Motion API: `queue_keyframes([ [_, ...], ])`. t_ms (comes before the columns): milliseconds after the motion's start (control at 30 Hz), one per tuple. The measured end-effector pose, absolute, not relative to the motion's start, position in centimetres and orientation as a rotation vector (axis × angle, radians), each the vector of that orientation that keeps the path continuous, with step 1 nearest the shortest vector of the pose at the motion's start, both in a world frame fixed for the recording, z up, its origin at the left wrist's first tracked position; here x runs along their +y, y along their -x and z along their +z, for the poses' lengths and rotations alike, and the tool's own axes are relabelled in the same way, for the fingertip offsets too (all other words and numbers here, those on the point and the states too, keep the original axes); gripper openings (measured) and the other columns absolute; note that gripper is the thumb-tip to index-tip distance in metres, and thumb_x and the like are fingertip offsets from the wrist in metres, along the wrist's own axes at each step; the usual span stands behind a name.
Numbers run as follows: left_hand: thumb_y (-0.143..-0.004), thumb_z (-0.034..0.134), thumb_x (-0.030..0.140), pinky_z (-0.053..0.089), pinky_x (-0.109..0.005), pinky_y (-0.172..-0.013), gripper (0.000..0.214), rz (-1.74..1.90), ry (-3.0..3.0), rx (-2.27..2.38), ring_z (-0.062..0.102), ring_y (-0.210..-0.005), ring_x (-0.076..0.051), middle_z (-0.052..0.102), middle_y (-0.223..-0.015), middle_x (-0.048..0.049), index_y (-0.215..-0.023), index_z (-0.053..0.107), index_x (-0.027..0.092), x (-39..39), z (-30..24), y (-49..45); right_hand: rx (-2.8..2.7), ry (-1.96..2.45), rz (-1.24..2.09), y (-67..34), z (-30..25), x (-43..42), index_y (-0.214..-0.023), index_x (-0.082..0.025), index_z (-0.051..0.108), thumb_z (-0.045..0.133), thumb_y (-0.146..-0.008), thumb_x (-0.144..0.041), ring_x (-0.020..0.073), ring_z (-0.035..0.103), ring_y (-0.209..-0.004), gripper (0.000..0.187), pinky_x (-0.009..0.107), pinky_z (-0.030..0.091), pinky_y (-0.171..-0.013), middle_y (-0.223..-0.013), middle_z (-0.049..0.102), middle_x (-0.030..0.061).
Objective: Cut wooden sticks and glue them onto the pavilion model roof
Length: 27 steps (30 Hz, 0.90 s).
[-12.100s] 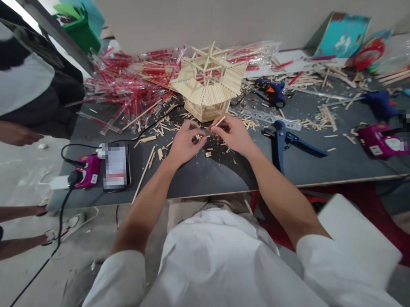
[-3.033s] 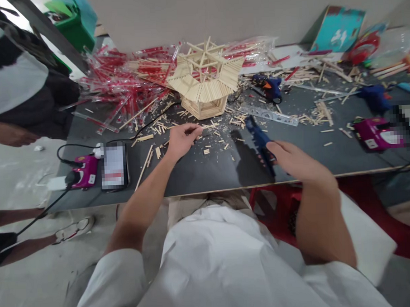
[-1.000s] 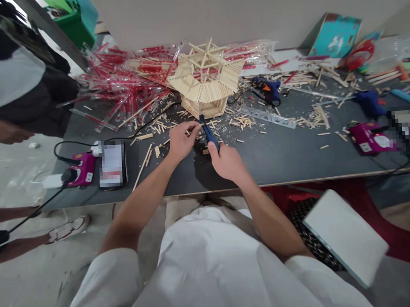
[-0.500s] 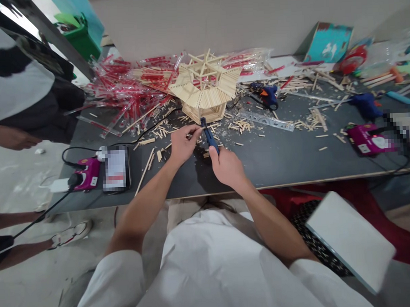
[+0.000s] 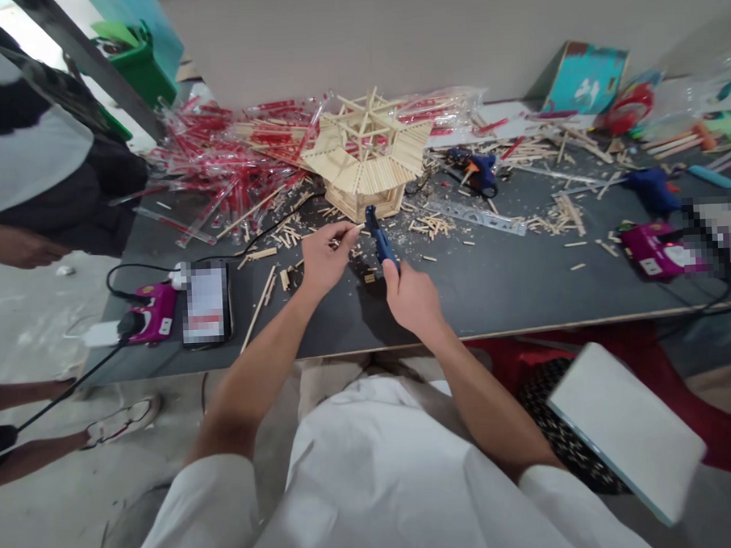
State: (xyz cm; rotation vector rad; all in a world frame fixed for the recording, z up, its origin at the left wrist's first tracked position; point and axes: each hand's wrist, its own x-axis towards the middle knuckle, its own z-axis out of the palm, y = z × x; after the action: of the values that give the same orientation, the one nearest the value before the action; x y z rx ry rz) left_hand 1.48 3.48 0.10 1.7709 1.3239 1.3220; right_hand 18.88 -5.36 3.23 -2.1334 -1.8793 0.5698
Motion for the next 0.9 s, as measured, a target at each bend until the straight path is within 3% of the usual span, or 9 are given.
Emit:
queue_keyframes([
  [167, -0.097, 0.065, 0.051, 0.051, -0.025, -0.065, 0.033, 1.354, -1.794, 1.344, 0.068, -0.077, -0.015, 0.077, -0.088, -0.0029, -0.095, 0.077, 0.020, 3.7, 0.2, -1.3, -1.902, 2.111, 0.509, -20.5, 3.2, -5.4, -0.105, -0.014, 0.067, 0.010, -0.108, -0.059, 0.0341, 0.074, -0.090, 0.073, 0.037, 0.045, -0.077, -0.096, 0.076, 0.0223],
  [500, -0.090, 0.067, 0.032, 0.049, -0.027, -0.065, 0.014, 1.125, -2.041, 1.332, 0.065, -0.067, -0.014, 0.073, -0.077, -0.0021, -0.087, 0.071, 0.019, 3.3, -0.1, -1.3, -1.814, 2.124, 0.383, -24.9, 4.6, -6.8, -0.101, -0.016, 0.065, 0.021, -0.109, -0.059, 0.0330, 0.070, -0.080, 0.062, 0.036, 0.034, -0.068, -0.088, 0.075, 0.0183],
  [667, -0.088, 0.065, 0.030, 0.046, -0.028, -0.062, 0.012, 0.779, -2.239, 1.236, 0.066, -0.067, -0.016, 0.073, -0.077, -0.0023, -0.085, 0.071, 0.020, 3.1, 0.0, -1.2, -1.696, 2.233, 0.192, -29.0, 4.4, -6.6, -0.107, -0.013, 0.067, 0.032, -0.107, -0.057, 0.0348, 0.070, -0.086, 0.057, 0.037, 0.038, -0.071, -0.096, 0.074, 0.0211],
  [900, -0.091, 0.060, 0.030, 0.047, -0.031, -0.070, 0.018, 0.612, -2.391, 1.236, 0.068, -0.077, -0.019, 0.076, -0.083, -0.0030, -0.087, 0.074, 0.020, 2.8, 1.0, -1.0, -1.601, 2.382, -0.108, -34.4, 2.4, -6.0, -0.109, -0.007, 0.068, 0.042, -0.102, -0.057, 0.0356, 0.067, -0.090, 0.057, 0.042, 0.045, -0.077, -0.101, 0.072, 0.0273],
])
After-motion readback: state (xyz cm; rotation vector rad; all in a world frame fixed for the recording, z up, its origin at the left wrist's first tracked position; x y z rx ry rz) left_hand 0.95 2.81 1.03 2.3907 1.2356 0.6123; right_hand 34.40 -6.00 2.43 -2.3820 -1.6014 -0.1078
